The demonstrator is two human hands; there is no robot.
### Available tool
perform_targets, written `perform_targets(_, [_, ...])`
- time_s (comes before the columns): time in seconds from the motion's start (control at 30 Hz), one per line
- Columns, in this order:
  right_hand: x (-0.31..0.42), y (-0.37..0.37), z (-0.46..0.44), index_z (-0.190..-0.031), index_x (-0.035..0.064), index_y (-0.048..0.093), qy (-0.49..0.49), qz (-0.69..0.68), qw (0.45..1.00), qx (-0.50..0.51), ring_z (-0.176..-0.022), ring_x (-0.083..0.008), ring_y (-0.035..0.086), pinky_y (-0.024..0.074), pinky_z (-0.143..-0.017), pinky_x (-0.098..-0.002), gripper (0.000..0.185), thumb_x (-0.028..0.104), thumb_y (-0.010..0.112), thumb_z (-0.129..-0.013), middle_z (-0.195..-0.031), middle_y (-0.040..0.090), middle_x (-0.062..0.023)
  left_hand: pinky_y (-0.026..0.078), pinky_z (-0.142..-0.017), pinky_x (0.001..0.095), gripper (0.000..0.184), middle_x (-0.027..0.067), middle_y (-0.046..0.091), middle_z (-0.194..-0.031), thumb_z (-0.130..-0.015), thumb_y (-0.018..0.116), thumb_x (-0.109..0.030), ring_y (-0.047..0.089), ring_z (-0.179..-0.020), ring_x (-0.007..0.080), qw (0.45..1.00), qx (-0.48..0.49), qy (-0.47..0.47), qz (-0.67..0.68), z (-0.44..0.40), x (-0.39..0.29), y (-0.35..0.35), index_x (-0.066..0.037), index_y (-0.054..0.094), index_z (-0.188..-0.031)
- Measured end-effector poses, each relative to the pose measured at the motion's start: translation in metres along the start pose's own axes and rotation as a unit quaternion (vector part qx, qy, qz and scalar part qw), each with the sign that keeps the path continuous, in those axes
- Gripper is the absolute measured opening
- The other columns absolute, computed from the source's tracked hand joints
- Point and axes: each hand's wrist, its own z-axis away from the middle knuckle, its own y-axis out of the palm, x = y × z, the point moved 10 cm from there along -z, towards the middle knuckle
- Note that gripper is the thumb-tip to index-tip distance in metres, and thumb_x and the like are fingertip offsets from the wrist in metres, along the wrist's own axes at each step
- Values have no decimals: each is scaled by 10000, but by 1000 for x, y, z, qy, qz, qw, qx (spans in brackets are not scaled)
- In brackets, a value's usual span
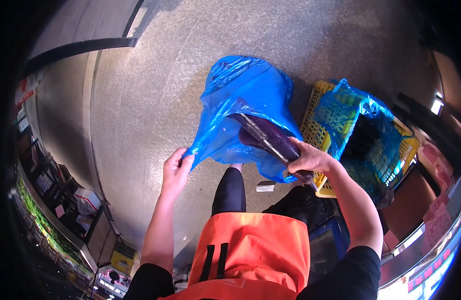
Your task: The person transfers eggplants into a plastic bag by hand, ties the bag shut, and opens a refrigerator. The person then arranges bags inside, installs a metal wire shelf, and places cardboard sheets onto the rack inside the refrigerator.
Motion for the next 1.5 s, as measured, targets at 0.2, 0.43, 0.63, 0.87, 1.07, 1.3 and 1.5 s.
perform_targets(0.2, [-11,34,-99,-1221,102,454,9,100,993,-59,-809,-237,594,463,-735,-325,770,213,685,-495,-874,610,-135,229,-434,164,193,-45,361,-600,-928,420,-147,299,-492,32,937,72,-79,333,2,-18,40,-52,521,-1062])
perform_targets(0.43, [-32,54,-203,-834,63,589,28,-18,999,12,-537,-129,482,386,-481,-303,276,200,651,-602,-613,533,-38,203,-416,175,185,-40,312,-561,-938,380,-147,260,-456,35,884,69,-124,446,11,-5,42,-76,517,-1041])
perform_targets(0.63, [-29,-7,-176,-1049,83,572,-84,207,962,-157,-1048,-284,507,361,-938,-353,483,440,599,-726,-1109,567,-112,176,-403,164,227,-51,234,-515,-949,359,-249,201,-416,34,869,28,-142,474,4,-15,30,-112,487,-1077])
perform_targets(0.87, [-43,-33,-74,-1093,58,532,-217,230,911,-265,-968,-328,527,415,-873,-389,347,189,502,-773,-1060,555,-173,178,-402,167,224,-48,265,-539,-943,384,-203,197,-418,28,949,18,-65,308,-21,-37,28,-86,477,-1110])
perform_targets(1.07, [-61,-7,55,-1109,66,533,-215,222,938,-155,-923,-299,572,456,-809,-386,367,215,574,-775,-1049,569,-164,199,-420,160,232,-43,297,-574,-939,396,-176,237,-448,22,959,-16,-31,280,-16,-53,49,-75,455,-1139])
perform_targets(1.3, [-242,-155,112,-861,26,572,-110,-384,819,-411,-697,-133,571,463,-663,-271,160,167,571,-785,-741,593,-40,234,-457,157,250,-39,325,-617,-920,424,-135,286,-507,18,980,-75,-6,186,-4,-67,96,-72,441,-1161])
perform_targets(1.5, [-347,-293,74,-1088,63,495,20,41,761,-647,-946,-338,520,444,-797,-375,389,119,569,-710,-1064,540,-128,247,-447,157,257,-41,333,-610,-911,428,-98,287,-504,19,982,-120,25,146,-1,-69,122,-39,438,-1160])
